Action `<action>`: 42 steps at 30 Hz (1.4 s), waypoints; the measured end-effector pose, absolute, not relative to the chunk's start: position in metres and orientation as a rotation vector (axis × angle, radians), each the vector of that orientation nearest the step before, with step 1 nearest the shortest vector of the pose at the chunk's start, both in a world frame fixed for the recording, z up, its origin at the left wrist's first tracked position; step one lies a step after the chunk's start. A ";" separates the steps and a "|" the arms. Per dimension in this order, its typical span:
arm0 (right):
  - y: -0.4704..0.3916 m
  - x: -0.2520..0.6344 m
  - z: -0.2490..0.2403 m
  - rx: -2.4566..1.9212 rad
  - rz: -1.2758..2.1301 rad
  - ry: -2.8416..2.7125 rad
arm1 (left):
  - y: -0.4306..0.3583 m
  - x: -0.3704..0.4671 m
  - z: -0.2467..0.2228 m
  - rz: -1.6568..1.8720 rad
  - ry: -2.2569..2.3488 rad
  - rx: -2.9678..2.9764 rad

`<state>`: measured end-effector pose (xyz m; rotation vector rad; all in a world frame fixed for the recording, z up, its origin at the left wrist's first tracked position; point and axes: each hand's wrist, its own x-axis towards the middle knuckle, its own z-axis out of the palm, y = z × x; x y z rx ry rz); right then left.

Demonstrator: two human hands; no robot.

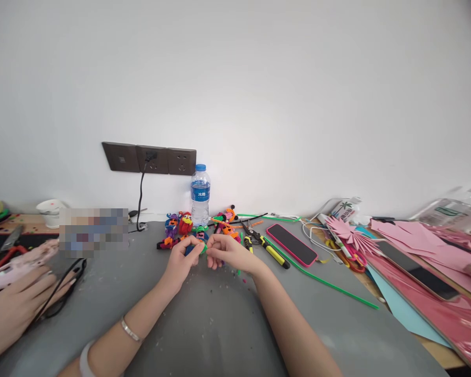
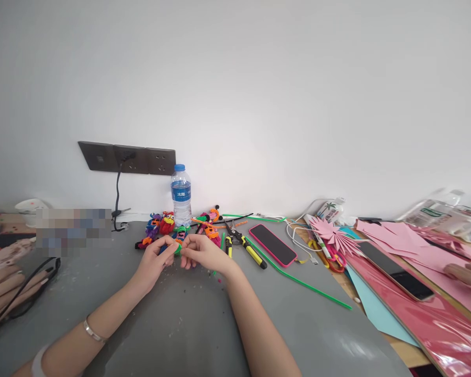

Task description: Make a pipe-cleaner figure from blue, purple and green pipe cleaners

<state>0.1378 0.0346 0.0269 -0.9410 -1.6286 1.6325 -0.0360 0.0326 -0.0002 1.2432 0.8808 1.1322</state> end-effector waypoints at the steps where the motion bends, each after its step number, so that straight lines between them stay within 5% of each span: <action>1: 0.035 0.138 0.027 -0.909 1.676 -1.599 | 0.032 -0.035 0.001 1.139 0.878 1.229; 12: 0.035 0.127 0.019 -0.708 1.992 -1.162 | 0.028 -0.034 0.011 1.210 0.864 1.025; 42: 0.042 0.127 0.022 -0.821 1.695 -0.949 | 0.033 -0.033 0.000 1.172 0.938 1.083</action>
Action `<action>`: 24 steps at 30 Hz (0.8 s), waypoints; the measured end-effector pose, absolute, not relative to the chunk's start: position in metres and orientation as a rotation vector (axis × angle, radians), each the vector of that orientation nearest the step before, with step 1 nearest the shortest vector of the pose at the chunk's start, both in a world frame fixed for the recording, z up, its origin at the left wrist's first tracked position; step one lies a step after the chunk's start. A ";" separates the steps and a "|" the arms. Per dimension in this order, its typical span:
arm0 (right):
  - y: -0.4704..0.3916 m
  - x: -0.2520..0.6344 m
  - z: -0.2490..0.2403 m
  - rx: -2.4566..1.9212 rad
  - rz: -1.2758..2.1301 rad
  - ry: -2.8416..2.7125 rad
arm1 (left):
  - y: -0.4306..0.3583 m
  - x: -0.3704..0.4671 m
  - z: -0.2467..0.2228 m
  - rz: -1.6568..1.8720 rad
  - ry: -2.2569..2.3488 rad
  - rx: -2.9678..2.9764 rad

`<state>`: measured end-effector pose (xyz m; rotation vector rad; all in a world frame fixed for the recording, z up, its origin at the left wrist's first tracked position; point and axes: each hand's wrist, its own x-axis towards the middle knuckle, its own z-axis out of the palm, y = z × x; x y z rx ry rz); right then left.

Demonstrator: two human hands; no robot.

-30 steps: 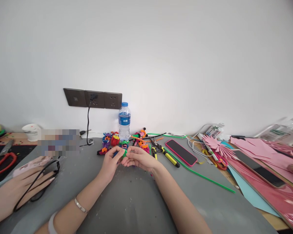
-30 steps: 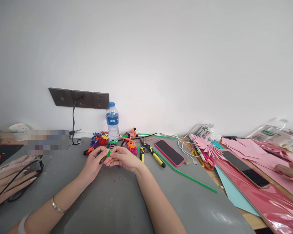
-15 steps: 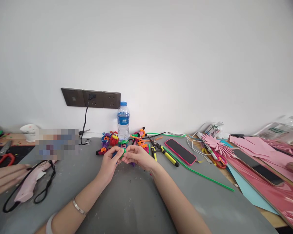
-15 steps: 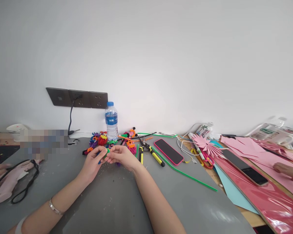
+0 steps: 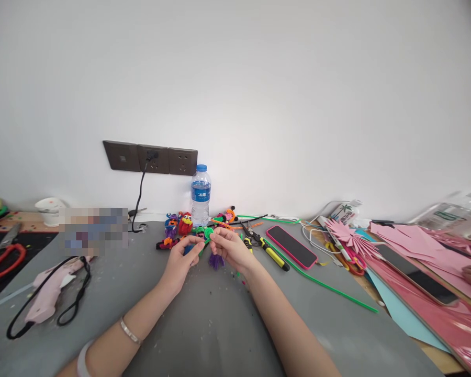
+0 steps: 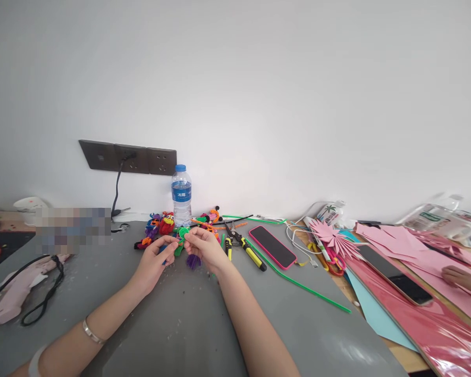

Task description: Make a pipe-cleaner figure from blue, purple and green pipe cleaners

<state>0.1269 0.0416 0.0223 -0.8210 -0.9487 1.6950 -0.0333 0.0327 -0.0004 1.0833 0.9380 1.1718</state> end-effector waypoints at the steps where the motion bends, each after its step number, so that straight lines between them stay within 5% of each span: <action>1: 0.042 0.127 0.023 -0.814 1.693 -0.951 | 0.033 -0.034 -0.001 1.170 0.960 1.124; 8: 0.043 0.128 0.019 -0.813 1.708 -1.011 | 0.036 -0.040 0.000 1.361 1.014 1.655; 24: 0.040 0.143 0.025 -0.831 1.831 -1.197 | 0.027 -0.037 0.016 1.340 0.931 1.717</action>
